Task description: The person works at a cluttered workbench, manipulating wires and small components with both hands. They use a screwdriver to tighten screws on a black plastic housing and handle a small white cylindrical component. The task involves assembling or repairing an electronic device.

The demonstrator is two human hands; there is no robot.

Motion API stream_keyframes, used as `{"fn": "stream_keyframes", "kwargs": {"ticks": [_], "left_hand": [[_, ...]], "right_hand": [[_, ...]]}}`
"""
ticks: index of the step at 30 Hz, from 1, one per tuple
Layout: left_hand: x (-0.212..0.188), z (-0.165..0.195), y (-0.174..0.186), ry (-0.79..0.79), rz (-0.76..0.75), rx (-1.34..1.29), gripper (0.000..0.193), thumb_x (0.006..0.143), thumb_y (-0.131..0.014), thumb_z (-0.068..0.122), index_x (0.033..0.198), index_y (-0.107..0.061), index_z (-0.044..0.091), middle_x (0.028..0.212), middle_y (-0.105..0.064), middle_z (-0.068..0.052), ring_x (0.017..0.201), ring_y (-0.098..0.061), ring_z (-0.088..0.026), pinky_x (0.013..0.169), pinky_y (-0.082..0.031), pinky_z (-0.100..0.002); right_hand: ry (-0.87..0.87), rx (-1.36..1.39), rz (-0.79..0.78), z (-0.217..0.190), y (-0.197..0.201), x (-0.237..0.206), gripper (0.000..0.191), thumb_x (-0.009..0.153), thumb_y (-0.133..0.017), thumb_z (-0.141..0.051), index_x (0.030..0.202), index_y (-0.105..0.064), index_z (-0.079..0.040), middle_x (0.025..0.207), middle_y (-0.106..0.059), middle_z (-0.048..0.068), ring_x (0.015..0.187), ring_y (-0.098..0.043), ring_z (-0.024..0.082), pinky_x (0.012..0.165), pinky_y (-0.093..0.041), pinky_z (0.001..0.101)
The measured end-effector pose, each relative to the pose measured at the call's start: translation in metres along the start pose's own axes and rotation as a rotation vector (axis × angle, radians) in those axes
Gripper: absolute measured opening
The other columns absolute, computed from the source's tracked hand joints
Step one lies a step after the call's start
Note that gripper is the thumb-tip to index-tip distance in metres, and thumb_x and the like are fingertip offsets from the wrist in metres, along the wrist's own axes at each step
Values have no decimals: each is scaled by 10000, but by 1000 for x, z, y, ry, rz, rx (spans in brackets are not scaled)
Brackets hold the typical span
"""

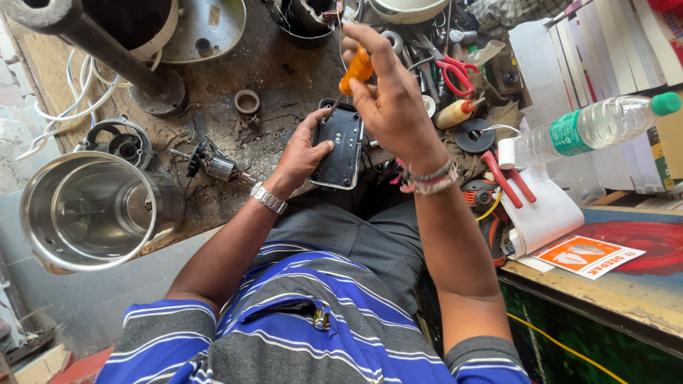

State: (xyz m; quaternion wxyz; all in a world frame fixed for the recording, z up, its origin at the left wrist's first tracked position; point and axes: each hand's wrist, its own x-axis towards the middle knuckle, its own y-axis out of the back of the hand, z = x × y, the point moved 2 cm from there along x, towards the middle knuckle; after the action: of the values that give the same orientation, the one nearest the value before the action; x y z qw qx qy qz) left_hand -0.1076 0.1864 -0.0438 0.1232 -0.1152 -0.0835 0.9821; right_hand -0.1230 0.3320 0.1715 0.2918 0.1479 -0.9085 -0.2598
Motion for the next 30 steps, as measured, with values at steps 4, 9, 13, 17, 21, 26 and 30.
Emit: {"fn": "stream_keyframes", "kwargs": {"ticks": [4,9,13,17,21,26,30], "left_hand": [[0,-11,2,84,8,-22,581,897,-665,14,1441,-489,122,1232,-651,-117,1043,-657,-176,826,-605,-286],[4,0,6,-323,77,369,582,877,-760,36,1417,-545,59,1319,-664,-171,1194,-623,-213,971,-509,-353],[4,1,2,73,93,221,558,873,-730,101,1399,-544,120,1210,-696,-129,1019,-689,-169,821,-594,-302],[1,1,-1,62,87,210,555,860,-733,97,1386,-555,113,1188,-691,-105,1004,-692,-157,811,-604,-294],[2,-2,2,13,111,251,560,857,-761,95,1379,-557,100,1174,-676,-103,1011,-656,-152,828,-569,-296],[5,-6,1,-19,96,241,539,849,-747,76,1360,-573,89,1166,-683,-108,1015,-652,-158,856,-572,-304],[4,-7,0,-32,101,235,543,847,-750,69,1360,-572,88,1185,-667,-97,1031,-650,-149,860,-574,-297]], "right_hand": [[-37,-486,107,4,-2,5,625,964,-831,-182,1461,-453,-159,1159,-685,91,984,-691,201,802,-608,364],[27,-101,98,4,4,9,528,986,-668,-36,1448,-429,-128,1256,-608,164,1104,-659,302,838,-605,344],[-119,-12,52,7,6,8,510,998,-716,-130,1460,-501,-144,1129,-666,102,961,-713,267,814,-616,365],[-12,-551,183,8,3,0,584,903,-848,-213,1382,-522,-144,1018,-660,101,882,-678,281,752,-568,400],[-166,154,-3,22,2,0,470,997,-633,-88,1443,-500,-157,1076,-634,102,899,-704,241,760,-606,339],[-37,-340,86,18,4,2,563,919,-819,-192,1406,-539,-147,1022,-654,108,871,-693,259,742,-574,373],[64,-440,111,13,7,2,520,930,-813,-151,1361,-524,-134,1044,-651,98,887,-686,256,762,-561,386]]}}
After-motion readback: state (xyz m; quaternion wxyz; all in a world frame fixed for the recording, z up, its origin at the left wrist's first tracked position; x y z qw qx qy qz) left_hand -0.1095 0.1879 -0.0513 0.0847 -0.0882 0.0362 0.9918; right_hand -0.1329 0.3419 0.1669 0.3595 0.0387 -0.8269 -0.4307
